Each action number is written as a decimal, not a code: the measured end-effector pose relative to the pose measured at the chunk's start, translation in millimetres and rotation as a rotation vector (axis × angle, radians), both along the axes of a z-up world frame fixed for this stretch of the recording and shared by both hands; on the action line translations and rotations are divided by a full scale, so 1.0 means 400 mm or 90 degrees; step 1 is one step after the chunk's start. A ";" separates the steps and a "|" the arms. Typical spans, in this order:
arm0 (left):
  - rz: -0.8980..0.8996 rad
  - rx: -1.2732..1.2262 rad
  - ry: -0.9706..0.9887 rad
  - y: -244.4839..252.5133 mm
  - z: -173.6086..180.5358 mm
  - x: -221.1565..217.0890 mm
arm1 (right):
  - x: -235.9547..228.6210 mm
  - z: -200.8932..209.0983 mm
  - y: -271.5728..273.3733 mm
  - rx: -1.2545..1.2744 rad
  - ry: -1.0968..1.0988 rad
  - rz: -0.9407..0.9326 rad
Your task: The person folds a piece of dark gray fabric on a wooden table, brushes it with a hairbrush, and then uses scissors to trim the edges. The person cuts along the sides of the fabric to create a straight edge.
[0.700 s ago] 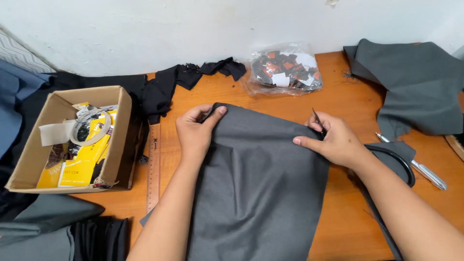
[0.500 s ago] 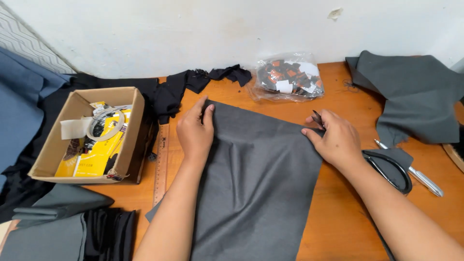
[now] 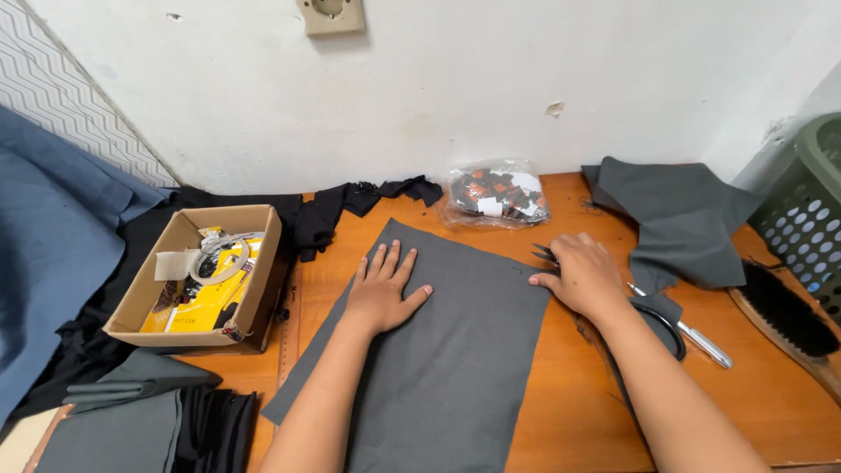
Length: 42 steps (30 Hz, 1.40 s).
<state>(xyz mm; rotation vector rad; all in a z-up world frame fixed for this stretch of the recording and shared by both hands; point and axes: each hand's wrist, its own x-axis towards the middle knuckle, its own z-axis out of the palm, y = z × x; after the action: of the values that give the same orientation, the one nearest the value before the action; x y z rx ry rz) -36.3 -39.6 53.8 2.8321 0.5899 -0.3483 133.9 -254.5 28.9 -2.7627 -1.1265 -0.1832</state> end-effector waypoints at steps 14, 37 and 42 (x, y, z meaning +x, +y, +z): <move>0.264 0.076 -0.140 -0.015 -0.084 -0.025 | 0.094 -0.057 -0.033 -0.012 -0.062 -0.098; 0.507 -0.169 -0.692 -0.291 -0.106 -0.678 | -0.058 0.072 -0.035 0.025 -0.325 0.183; 0.126 0.118 -0.671 -0.257 -0.115 -0.650 | -0.300 0.199 -0.080 0.142 -0.118 0.284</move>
<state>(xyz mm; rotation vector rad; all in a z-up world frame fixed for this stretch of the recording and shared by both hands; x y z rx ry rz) -296.5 -142.4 7.8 2.5560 0.6319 1.1981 13.9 -286.5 108.6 -2.2706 -1.6231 -0.4818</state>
